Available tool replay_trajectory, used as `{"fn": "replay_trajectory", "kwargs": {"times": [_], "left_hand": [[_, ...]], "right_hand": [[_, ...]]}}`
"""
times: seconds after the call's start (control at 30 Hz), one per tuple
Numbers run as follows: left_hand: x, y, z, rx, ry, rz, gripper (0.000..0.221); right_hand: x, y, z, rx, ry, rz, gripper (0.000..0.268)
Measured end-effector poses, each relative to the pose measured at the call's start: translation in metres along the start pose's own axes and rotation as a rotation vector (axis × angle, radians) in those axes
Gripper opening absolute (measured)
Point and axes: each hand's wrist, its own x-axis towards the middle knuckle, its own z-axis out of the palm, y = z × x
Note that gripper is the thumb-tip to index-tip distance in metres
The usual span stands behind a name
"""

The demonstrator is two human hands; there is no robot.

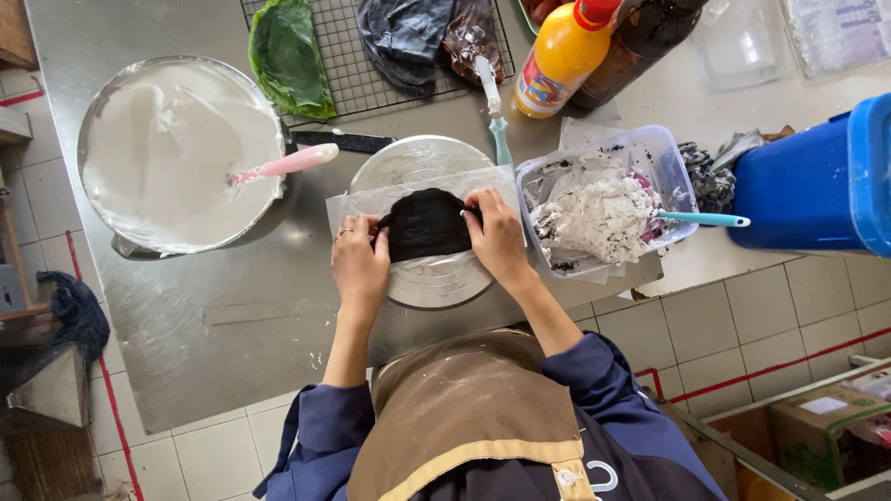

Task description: The person places a black crepe onto a rotating stand and spreads white cream across its surface using a spatula.

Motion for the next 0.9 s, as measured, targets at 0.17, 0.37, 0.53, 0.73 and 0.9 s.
{"fn": "replay_trajectory", "kwargs": {"times": [0.17, 0.37, 0.53, 0.73, 0.9], "left_hand": [[-0.004, -0.003, -0.003, -0.047, 0.019, -0.006, 0.009], [-0.007, -0.004, -0.001, 0.075, 0.084, -0.021, 0.024], [-0.020, -0.005, 0.012, 0.065, 0.084, 0.050, 0.041], [-0.025, -0.006, 0.021, 0.408, -0.178, 0.234, 0.062], [-0.035, -0.015, 0.019, 0.384, -0.108, 0.138, 0.060]], "right_hand": [[0.004, -0.001, -0.005, 0.049, 0.036, -0.084, 0.020], [-0.002, 0.014, 0.007, -0.025, 0.115, -0.049, 0.023], [-0.015, 0.020, 0.022, -0.192, 0.189, -0.009, 0.026], [-0.024, 0.005, 0.013, -0.477, -0.246, -0.218, 0.064], [-0.027, 0.025, -0.015, -0.383, -0.165, -0.045, 0.063]]}}
